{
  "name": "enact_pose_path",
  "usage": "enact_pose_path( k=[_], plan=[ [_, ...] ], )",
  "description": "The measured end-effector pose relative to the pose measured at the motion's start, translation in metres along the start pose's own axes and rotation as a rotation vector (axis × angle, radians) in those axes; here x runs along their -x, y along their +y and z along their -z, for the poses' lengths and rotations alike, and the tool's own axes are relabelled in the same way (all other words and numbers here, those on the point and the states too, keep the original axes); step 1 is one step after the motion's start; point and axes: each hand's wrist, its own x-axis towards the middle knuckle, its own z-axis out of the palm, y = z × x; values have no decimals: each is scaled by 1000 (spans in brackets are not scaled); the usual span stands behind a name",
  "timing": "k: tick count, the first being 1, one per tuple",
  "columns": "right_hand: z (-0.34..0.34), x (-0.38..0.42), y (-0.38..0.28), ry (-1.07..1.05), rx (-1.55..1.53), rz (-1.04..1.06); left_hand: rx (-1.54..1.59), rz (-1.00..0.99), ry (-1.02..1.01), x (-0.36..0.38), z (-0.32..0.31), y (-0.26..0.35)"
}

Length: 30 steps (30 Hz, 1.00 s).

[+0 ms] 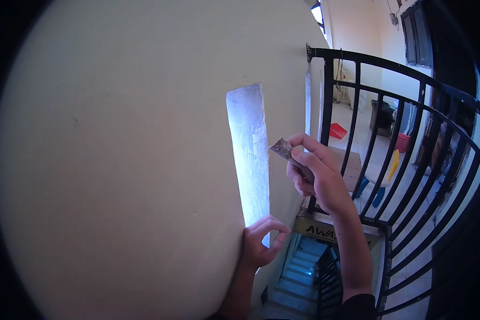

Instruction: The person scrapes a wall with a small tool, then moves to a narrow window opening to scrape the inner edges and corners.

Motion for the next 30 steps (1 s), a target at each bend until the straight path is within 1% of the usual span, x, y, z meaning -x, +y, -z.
enact_pose_path(
  k=[1, 4, 7, 10, 13, 16, 19, 22, 23, 24, 26, 27, 29, 30],
  plan=[
    [-4, -7, -8, -24, 10, 5, 1, 5, 7, 1, 0, 0],
    [-15, -20, -28, -100, -113, -60, -2, 1, 11, 1, 0, 1],
    [-19, -29, -34, -205, -153, -67, -19, -3, 12, 1, -1, 1],
    [-29, -35, -39, -110, -107, -52, -46, 6, 21, 1, -2, 3],
    [-31, -51, -32, -38, 0, 26, -70, 2, 25, 2, -3, 0],
    [-33, -56, -40, -111, -107, -30, -109, -3, 17, 2, -4, -2],
    [-31, -65, -41, -98, -97, -52, -118, -19, 13, 0, -7, -4],
    [-29, -72, -48, -117, -115, -11, -119, 7, 23, 4, -7, 0],
    [-31, -71, -52, -109, -96, -5, -99, 32, 43, 8, -8, 3],
    [-31, -68, -55, -147, -57, -2, -80, 55, 63, 12, -8, 7],
    [-32, -63, -59, -230, 21, 10, -29, 50, 33, 41, -9, 23],
    [-35, -62, -62, -201, 53, 35, -103, -7, -4, 58, -6, 29],
    [-37, -61, -66, -129, 113, 88, -366, -243, -64, 81, 10, 51],
    [-37, -63, -65, -110, 145, 90, -425, -272, -53, 92, 21, 63]
  ],
)
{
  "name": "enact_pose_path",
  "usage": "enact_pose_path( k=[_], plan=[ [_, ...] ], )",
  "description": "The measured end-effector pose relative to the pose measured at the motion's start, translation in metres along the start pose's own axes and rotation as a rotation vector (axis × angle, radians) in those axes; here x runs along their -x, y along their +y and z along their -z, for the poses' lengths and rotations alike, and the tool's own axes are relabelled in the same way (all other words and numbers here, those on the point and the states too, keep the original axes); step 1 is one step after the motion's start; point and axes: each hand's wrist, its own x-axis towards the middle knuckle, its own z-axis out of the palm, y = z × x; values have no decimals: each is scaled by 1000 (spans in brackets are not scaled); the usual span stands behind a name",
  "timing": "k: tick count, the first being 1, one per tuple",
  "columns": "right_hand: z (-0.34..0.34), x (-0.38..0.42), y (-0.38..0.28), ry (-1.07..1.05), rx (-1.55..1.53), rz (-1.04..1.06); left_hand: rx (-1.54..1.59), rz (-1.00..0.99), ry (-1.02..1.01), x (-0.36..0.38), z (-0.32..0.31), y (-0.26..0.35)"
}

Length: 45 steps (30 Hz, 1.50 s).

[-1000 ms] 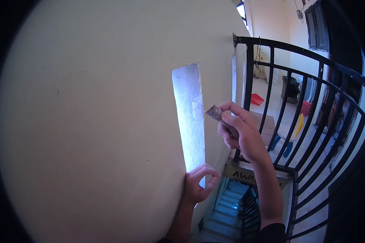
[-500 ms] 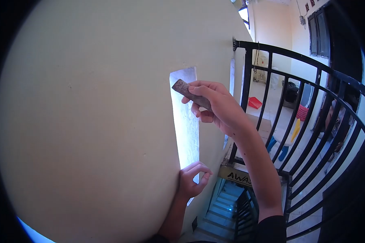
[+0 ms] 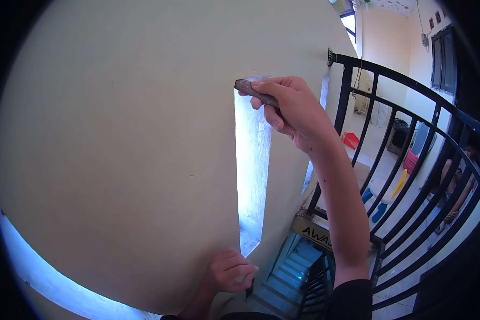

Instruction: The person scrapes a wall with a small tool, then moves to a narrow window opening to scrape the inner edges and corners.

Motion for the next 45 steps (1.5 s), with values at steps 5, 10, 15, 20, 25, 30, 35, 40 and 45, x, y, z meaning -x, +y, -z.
enact_pose_path(
  k=[5, 10, 15, 20, 25, 30, 35, 40, 45],
  plan=[
    [-13, -1, 4, -45, -17, 56, -139, -20, 151, 35, 43, 6],
    [-1, -13, 19, 42, 477, 343, -275, -109, 22, 28, 31, 1],
    [15, -2, 12, 117, 883, 615, -357, -111, -3, 33, 29, 1],
    [19, -9, 23, 292, 1224, 806, -430, -119, -56, 30, 30, 1],
    [12, -21, 32, 306, 1157, 995, -484, -111, -88, 30, 29, 3],
    [25, -29, 34, 359, 1171, 1046, -513, -107, -78, 30, 28, 2],
    [22, -31, 36, 336, 996, 1095, -536, -99, -103, 29, 30, 4],
    [26, -36, 30, 320, 956, 977, -568, -123, -124, 30, 28, 3],
    [23, -35, 28, 361, 942, 974, -586, -137, -144, 30, 25, 0]
  ],
)
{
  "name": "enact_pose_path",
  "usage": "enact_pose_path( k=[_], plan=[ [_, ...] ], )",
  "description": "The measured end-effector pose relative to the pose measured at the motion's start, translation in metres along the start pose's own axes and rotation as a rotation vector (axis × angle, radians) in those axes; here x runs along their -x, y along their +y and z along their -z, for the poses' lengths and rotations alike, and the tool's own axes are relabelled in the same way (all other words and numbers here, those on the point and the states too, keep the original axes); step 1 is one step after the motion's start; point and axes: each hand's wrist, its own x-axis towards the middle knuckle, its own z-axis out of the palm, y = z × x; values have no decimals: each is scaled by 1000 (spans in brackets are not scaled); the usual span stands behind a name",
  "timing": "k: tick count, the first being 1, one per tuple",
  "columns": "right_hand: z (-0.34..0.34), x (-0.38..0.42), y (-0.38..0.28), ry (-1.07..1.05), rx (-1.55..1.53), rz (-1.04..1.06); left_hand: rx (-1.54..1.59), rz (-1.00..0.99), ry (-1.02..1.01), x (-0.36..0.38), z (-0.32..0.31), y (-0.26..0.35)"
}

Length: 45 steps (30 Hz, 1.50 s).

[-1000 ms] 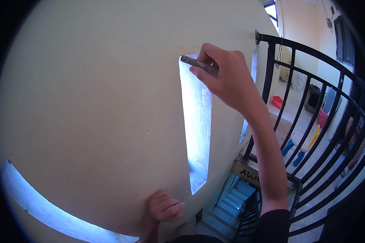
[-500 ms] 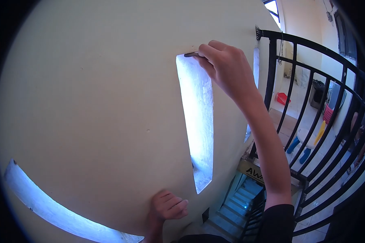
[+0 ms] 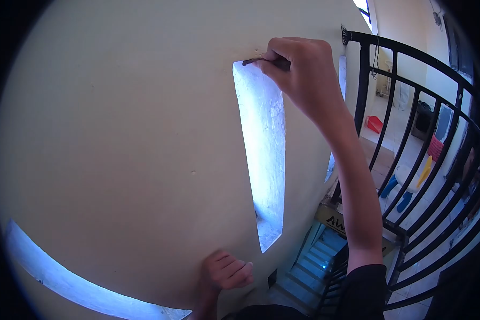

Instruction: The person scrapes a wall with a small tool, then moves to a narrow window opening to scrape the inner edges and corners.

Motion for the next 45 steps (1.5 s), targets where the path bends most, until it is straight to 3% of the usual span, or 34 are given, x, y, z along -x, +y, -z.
enact_pose_path(
  k=[4, 7, 8, 11, 12, 16, 17, 19, 21, 22, 26, 30, 34, 38, 42, 45],
  plan=[
    [6, 1, 15, -67, -55, -161, 7, -2, -5, 2, 2, 0],
    [-5, -8, -21, 11, -40, 143, -5, -7, 3, 1, -4, -1],
    [-2, -13, -24, 14, -7, 153, -3, -10, -3, 0, -3, 0],
    [-1, -1, 10, -16, 30, 14, 14, -15, -2, 0, 2, -1],
    [6, -2, 16, -47, -52, -117, 25, -12, 12, 2, 3, -1],
    [-9, -9, -16, 28, -35, 129, 17, -18, 12, 2, -2, -1],
    [-6, -12, -23, -34, 41, 122, 47, -24, 34, 0, -3, -2],
    [-7, -8, -1, 26, -85, 116, 112, -18, 79, -3, -2, 0],
    [-2, -3, 20, -41, -92, -106, 135, -21, 95, -3, -3, -2],
    [-5, -2, 22, -5, -159, -118, 144, -21, 95, -1, -1, -1],
    [-9, -9, -24, 75, -77, 111, 87, -32, 103, -1, -5, -2],
    [-9, -3, 13, 28, -118, -57, 79, -17, 90, 5, 0, -2],
    [-9, -8, -20, 115, -145, 158, 81, -30, 83, 4, 0, -2],
    [-19, 0, 25, 61, -182, -1, 163, -33, 133, 2, 1, -2],
    [-10, -6, -16, 93, -111, 73, 158, -40, 120, 7, 2, -3],
    [-18, 0, 5, 113, -170, 40, 185, -44, 118, 5, 3, -2]
  ],
)
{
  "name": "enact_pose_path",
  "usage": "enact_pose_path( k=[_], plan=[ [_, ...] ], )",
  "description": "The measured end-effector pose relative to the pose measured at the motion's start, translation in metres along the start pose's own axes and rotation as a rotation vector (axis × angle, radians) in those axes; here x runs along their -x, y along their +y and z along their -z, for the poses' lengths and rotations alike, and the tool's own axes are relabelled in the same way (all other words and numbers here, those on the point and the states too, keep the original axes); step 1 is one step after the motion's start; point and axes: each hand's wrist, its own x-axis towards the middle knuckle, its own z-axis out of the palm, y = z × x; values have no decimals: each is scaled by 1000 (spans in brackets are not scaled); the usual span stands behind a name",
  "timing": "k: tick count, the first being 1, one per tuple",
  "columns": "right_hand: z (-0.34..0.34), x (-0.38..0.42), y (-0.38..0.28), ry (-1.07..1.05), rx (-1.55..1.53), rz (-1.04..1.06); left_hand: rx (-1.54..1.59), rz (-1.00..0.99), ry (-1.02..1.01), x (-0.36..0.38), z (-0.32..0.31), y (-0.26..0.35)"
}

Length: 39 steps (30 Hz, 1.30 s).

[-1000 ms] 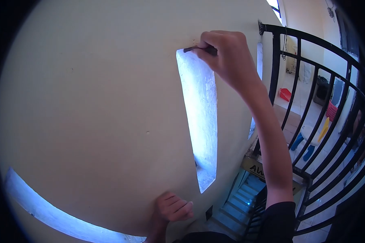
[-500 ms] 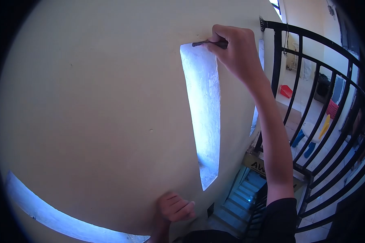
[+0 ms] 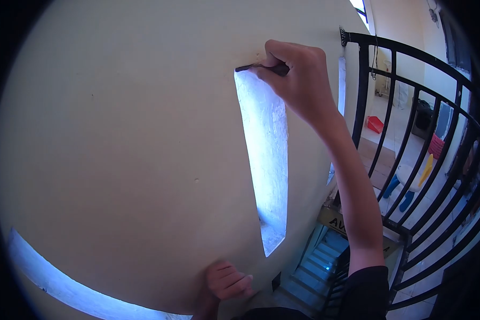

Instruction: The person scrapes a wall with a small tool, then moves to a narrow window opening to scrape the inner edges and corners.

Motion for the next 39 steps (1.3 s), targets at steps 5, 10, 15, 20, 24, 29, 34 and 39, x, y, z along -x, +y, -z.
enact_pose_path(
  k=[5, 10, 15, 20, 24, 29, 34, 39],
  plan=[
    [1, -4, -35, -8, 129, 140, -7, -15, 22, 5, -3, -3],
    [14, -9, -21, -30, 109, 81, 59, -50, 50, 2, -3, -6],
    [13, -7, -11, -10, 75, 14, 23, -17, 13, 1, -2, -3],
    [9, -2, -18, -31, 199, 23, 22, 5, 40, 0, 1, 0],
    [4, 0, -30, 78, 52, 86, 17, 10, 44, 0, 0, 1],
    [5, 9, 12, 50, 90, -43, 13, 17, 38, -2, 0, 0],
    [-1, -3, -32, 80, 141, 154, 18, -23, 50, 3, -3, -2],
    [1, 6, 15, 64, 110, 50, 21, -2, 56, 2, -1, 0]
  ],
)
